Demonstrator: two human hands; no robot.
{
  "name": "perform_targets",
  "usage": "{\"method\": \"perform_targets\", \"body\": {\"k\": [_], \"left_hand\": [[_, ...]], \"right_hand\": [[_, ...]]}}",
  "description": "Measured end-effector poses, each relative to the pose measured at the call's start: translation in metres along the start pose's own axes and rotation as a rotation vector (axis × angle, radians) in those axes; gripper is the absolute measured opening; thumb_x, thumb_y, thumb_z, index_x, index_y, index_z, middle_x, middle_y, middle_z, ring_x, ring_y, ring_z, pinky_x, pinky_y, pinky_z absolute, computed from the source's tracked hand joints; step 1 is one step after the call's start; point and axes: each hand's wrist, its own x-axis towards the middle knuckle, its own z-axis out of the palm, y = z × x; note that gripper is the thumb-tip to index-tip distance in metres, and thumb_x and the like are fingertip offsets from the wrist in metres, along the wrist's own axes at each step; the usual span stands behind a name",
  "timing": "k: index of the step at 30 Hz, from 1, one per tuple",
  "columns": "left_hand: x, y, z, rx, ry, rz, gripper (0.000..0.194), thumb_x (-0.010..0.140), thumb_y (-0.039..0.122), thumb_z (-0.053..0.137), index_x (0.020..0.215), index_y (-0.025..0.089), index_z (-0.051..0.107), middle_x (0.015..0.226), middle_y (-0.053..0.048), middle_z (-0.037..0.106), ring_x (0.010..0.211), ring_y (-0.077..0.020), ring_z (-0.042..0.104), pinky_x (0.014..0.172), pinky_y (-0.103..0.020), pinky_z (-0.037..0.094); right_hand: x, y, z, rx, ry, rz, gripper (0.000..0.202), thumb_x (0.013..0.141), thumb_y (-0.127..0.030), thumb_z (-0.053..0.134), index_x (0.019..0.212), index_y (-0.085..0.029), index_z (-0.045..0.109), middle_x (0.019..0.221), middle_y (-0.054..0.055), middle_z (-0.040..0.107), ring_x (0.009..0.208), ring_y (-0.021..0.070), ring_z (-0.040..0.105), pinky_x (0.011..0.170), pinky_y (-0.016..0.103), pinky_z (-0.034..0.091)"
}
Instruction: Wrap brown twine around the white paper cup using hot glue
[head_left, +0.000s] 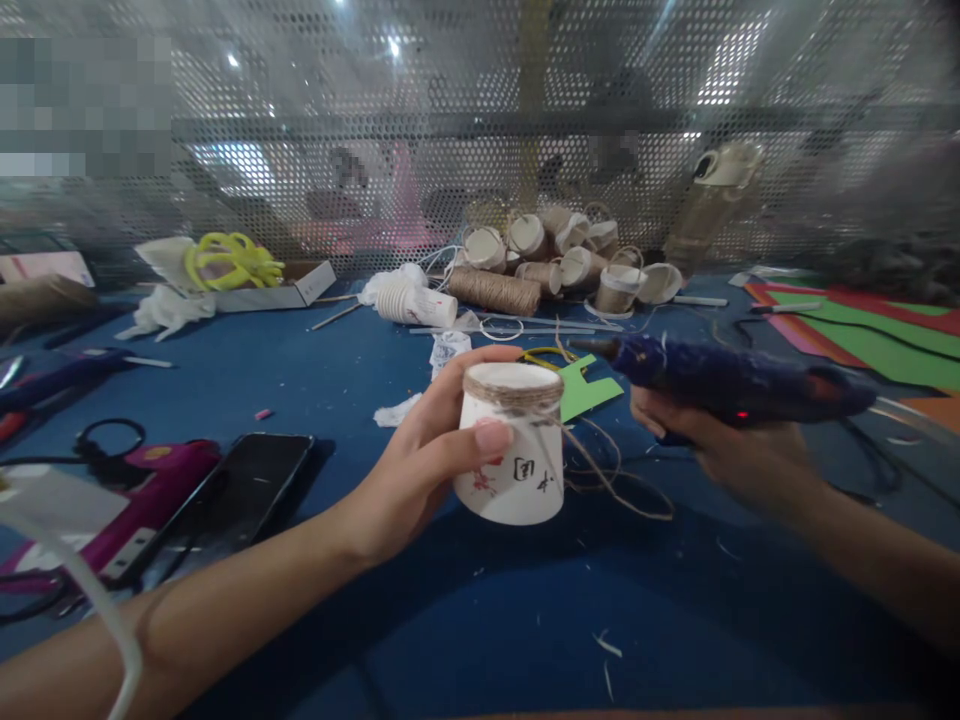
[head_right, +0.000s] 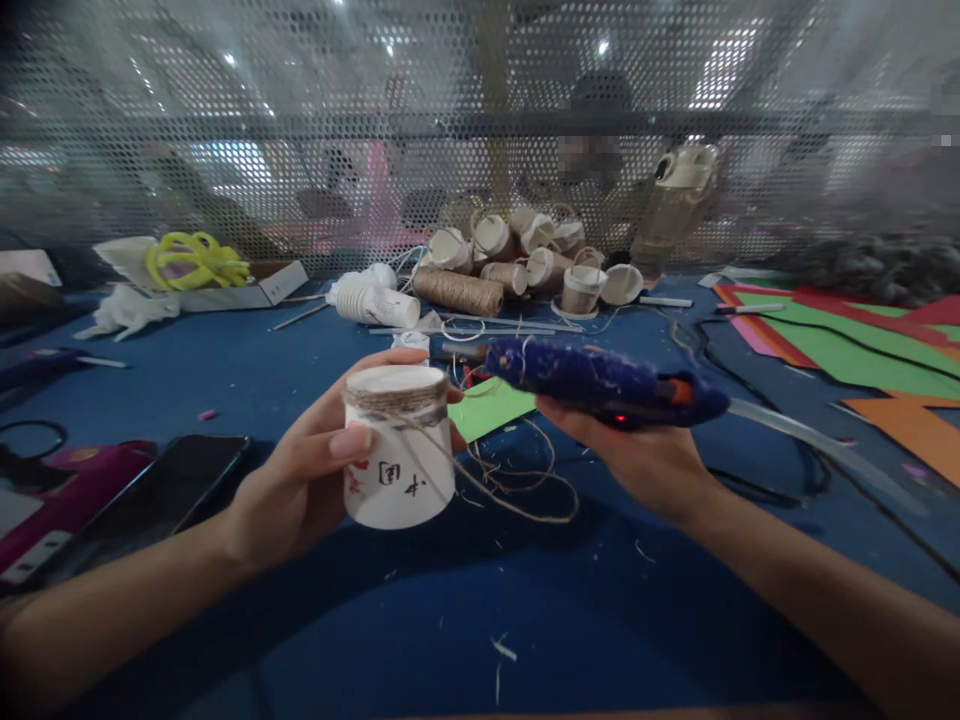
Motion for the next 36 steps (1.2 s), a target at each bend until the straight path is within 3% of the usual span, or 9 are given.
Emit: {"method": "perform_targets", "body": {"k": [3,6,12,18,22,28,36], "left_hand": [[0.001,0.002,0.003,-0.028,0.022,-0.006,0.052,0.080,0.032,0.078,0.128,0.025,0.059,0.117,-0.005,0.073,0.098,-0.0258,0.073,0.082,-0.036,0.058],[0.001,0.003,0.005,-0.037,0.052,-0.015,0.053,0.078,0.033,0.080,0.126,0.025,0.059,0.115,-0.004,0.074,0.099,-0.0256,0.073,0.080,-0.033,0.057],[0.001,0.002,0.003,-0.006,0.065,-0.003,0.051,0.078,0.033,0.079,0.126,0.027,0.061,0.115,-0.003,0.073,0.105,-0.0277,0.070,0.083,-0.035,0.056],[-0.002,0.000,-0.002,0.126,0.018,0.059,0.048,0.086,0.035,0.073,0.132,0.032,0.057,0.123,-0.002,0.070,0.111,-0.0279,0.067,0.088,-0.037,0.053],[-0.005,-0.002,-0.005,0.283,0.074,0.106,0.048,0.090,0.034,0.073,0.134,0.038,0.055,0.122,0.001,0.068,0.107,-0.0219,0.063,0.090,-0.032,0.050],[-0.005,-0.001,0.001,0.468,0.151,0.128,0.048,0.092,0.036,0.072,0.134,0.033,0.049,0.119,0.000,0.064,0.102,-0.0185,0.060,0.089,-0.027,0.051],[-0.003,0.000,0.002,0.494,0.165,0.125,0.050,0.092,0.038,0.071,0.135,0.031,0.045,0.121,-0.002,0.062,0.102,-0.0189,0.061,0.089,-0.027,0.052]], "right_hand": [[-0.002,-0.006,-0.003,0.073,-0.172,-0.083,0.015,0.085,-0.034,0.074,0.078,-0.024,0.066,0.073,-0.002,0.060,0.059,0.0143,0.055,0.056,0.030,0.046],[-0.002,-0.009,-0.005,0.097,-0.239,-0.247,0.008,0.089,-0.024,0.068,0.082,-0.024,0.065,0.088,0.001,0.065,0.070,0.0162,0.060,0.061,0.033,0.046],[-0.001,-0.012,-0.008,-0.053,-0.252,-0.442,0.017,0.085,-0.017,0.069,0.074,-0.023,0.057,0.079,-0.003,0.063,0.069,0.0144,0.059,0.061,0.032,0.044],[-0.001,-0.019,-0.010,-0.174,-0.211,-0.459,0.021,0.085,-0.018,0.068,0.071,-0.023,0.053,0.075,-0.003,0.060,0.063,0.0118,0.056,0.056,0.029,0.042],[0.000,-0.020,-0.011,-0.249,-0.178,-0.508,0.022,0.082,-0.013,0.065,0.070,-0.023,0.049,0.073,-0.003,0.059,0.063,0.0111,0.056,0.056,0.028,0.042],[0.000,-0.024,-0.008,-0.329,-0.142,-0.559,0.024,0.082,-0.013,0.067,0.070,-0.023,0.049,0.068,-0.002,0.057,0.058,0.0117,0.055,0.054,0.028,0.041],[-0.001,-0.027,-0.007,-0.378,-0.100,-0.567,0.024,0.083,-0.013,0.066,0.069,-0.022,0.049,0.066,-0.002,0.057,0.057,0.0108,0.053,0.053,0.027,0.040]]}}
